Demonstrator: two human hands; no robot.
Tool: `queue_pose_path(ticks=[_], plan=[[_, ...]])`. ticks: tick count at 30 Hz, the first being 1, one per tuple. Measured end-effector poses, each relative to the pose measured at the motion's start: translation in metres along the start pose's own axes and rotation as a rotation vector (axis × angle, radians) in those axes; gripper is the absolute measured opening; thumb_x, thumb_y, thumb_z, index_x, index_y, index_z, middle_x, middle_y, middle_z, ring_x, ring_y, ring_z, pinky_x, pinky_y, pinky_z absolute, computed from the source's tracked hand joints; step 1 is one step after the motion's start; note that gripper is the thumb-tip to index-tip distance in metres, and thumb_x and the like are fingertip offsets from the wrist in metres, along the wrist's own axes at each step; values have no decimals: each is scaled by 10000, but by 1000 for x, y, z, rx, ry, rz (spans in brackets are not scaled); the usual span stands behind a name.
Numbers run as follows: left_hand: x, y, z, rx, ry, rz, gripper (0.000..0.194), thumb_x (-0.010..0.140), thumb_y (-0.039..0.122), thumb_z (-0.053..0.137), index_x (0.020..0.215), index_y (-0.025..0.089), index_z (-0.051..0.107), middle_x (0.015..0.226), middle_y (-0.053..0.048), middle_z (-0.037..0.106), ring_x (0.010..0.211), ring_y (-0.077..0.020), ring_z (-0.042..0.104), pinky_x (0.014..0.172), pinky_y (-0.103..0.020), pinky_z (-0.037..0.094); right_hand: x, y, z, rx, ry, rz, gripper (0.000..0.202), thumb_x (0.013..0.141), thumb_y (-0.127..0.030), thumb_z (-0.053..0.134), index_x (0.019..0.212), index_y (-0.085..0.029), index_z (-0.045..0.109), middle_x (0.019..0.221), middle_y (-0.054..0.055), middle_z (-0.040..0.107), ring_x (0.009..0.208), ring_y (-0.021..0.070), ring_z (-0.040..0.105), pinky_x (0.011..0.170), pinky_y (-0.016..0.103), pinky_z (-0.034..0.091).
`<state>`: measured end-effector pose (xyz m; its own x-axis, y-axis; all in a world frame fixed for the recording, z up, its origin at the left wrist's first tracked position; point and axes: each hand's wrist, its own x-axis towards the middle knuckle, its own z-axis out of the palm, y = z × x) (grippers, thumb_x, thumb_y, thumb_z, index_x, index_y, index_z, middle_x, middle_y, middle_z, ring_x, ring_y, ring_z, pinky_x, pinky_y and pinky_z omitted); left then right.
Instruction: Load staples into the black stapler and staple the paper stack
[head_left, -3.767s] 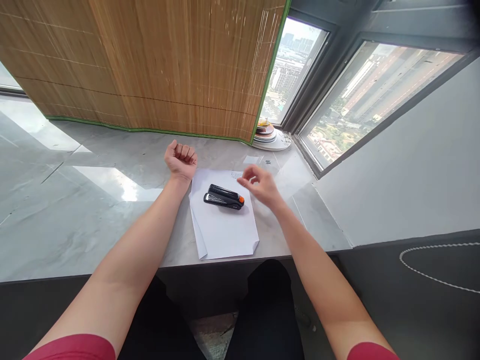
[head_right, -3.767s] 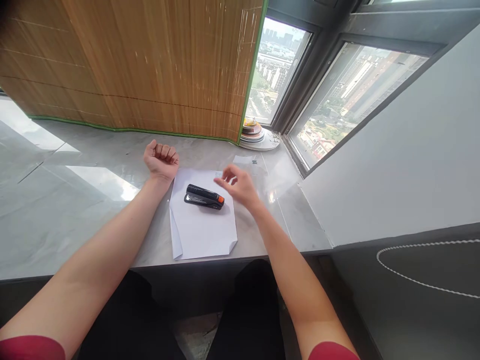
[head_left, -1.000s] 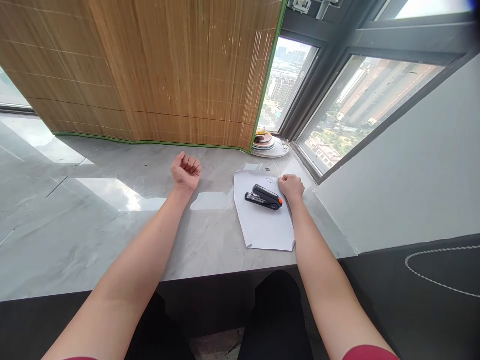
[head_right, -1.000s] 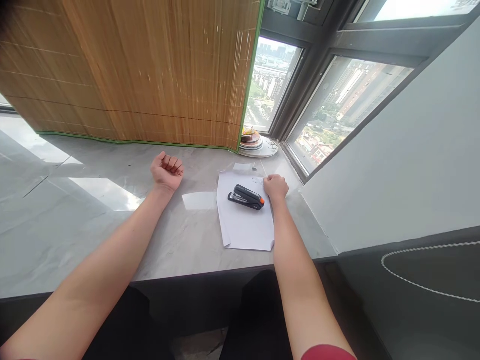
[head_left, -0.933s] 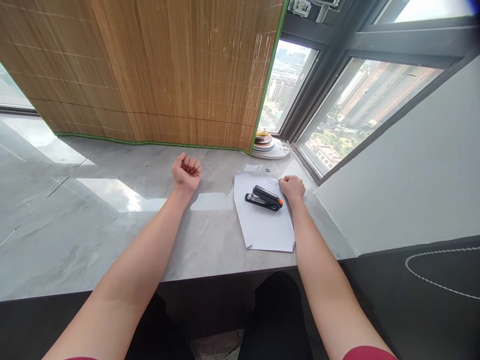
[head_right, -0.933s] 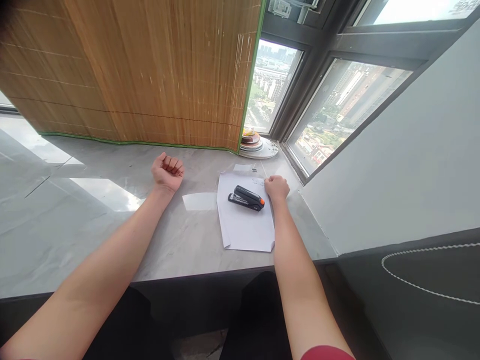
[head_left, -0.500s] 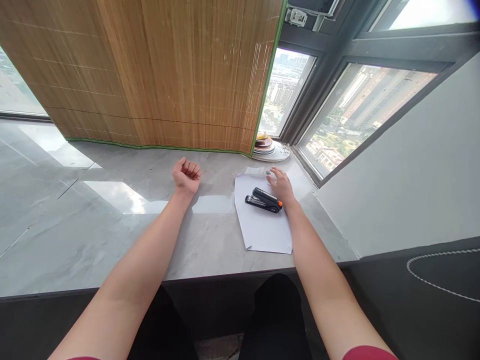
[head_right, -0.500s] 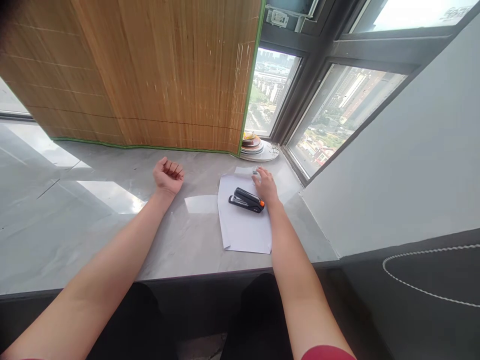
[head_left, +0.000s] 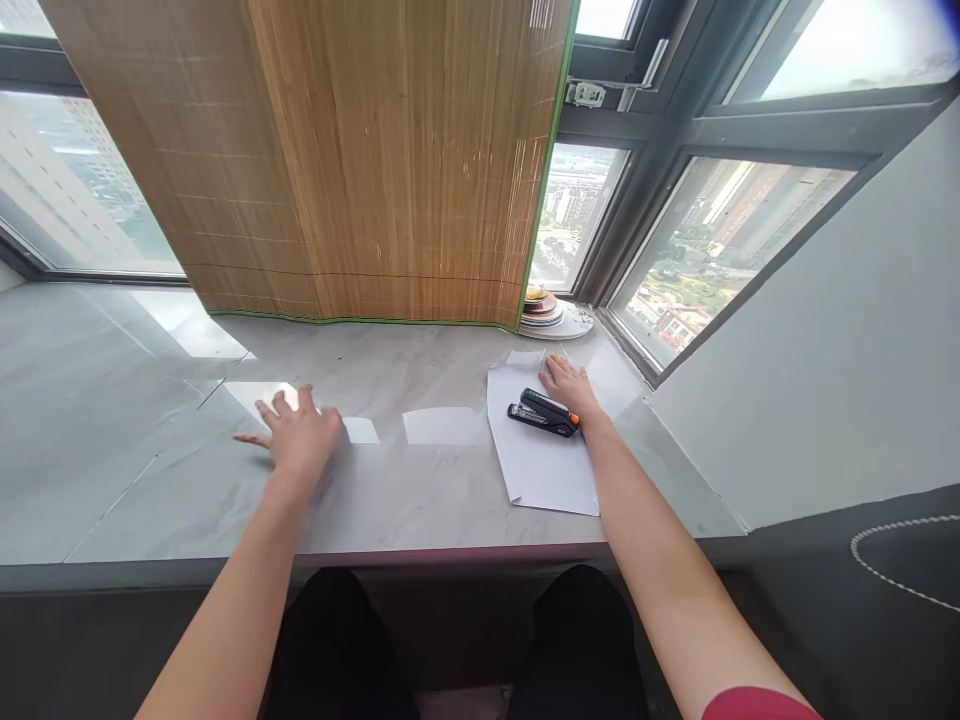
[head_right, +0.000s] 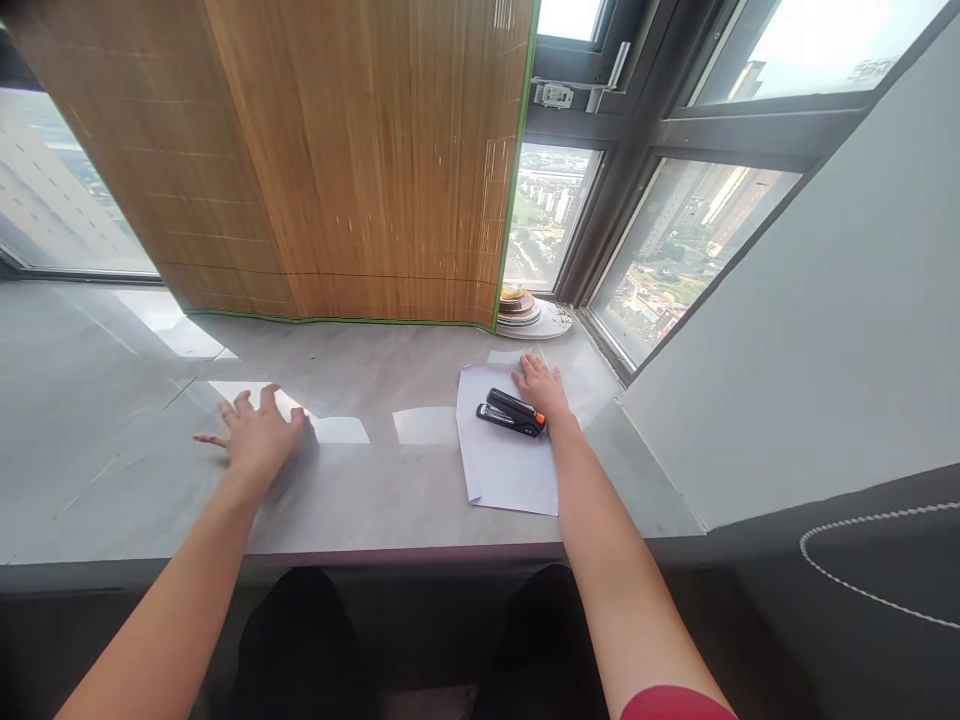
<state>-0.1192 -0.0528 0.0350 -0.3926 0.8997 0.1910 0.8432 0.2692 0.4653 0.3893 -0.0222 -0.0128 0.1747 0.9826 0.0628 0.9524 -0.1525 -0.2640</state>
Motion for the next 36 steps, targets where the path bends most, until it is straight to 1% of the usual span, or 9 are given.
queue_pose_path(ticks=[2,5,11,14,17,22,27,31,36], plan=[[12,-42,-18,119,-55,-189,827,883,607,580,1581,173,489,1707,-327,288,1590,-639,59,1086,-921,149,0,-1,0,-15,-2,3,638,1111,-498,288,1695,-248,350,1779,80,271,1658,286,223,1324,675,122],[20,-75,-28,201,-96,-194,921,895,686,502,1604,100,471,1735,-352,204,1581,-662,39,1123,-908,74,0,-2,0,-44,-12,10,624,1115,-478,271,1695,-264,351,1779,77,275,1657,285,227,1321,684,109],[16,-71,-14,245,-62,-156,904,962,653,387,1631,46,422,1701,-411,200,1558,-695,47,1096,-919,85,-1,-31,5,-70,-26,41,633,1118,-429,233,1703,-208,336,1782,102,261,1664,305,198,1317,689,89],[18,-71,-14,278,-69,-164,877,990,640,349,1654,70,400,1723,-377,191,1563,-682,64,1112,-908,96,-1,-79,15,-40,-18,33,639,1118,-403,226,1696,-156,344,1775,151,258,1660,337,195,1289,743,75],[19,-83,-27,320,-142,-128,884,1000,667,344,1678,101,385,1740,-325,225,1564,-662,125,1153,-865,150,-2,-147,30,-5,1,9,644,1111,-363,223,1692,-112,339,1767,192,261,1653,364,197,1276,761,78],[16,-117,-49,313,-210,46,707,1069,530,230,1707,254,356,1780,-145,277,1620,-496,203,1204,-844,126,-6,-265,62,98,88,-15,620,1100,-305,250,1669,-105,394,1746,220,306,1628,412,227,1273,739,40],[13,-127,-44,289,-135,60,677,1079,428,204,1682,182,393,1776,-155,281,1622,-472,220,1213,-836,156,-6,-359,87,217,54,-197,579,1121,-286,319,1645,-45,378,1742,223,312,1618,383,191,1279,695,-16],[13,-125,-42,310,-118,89,658,1081,420,249,1667,171,413,1761,-184,307,1613,-484,235,1196,-848,173,-6,-402,100,243,29,-284,560,1125,-274,344,1645,-70,381,1744,178,332,1613,376,188,1274,695,3],[13,-127,-43,323,-118,98,658,1083,412,252,1671,155,401,1758,-194,306,1611,-488,231,1188,-852,182,-7,-415,102,366,59,-304,534,1089,-260,385,1610,-182,473,1690,128,441,1608,395,243,1247,709,94]])
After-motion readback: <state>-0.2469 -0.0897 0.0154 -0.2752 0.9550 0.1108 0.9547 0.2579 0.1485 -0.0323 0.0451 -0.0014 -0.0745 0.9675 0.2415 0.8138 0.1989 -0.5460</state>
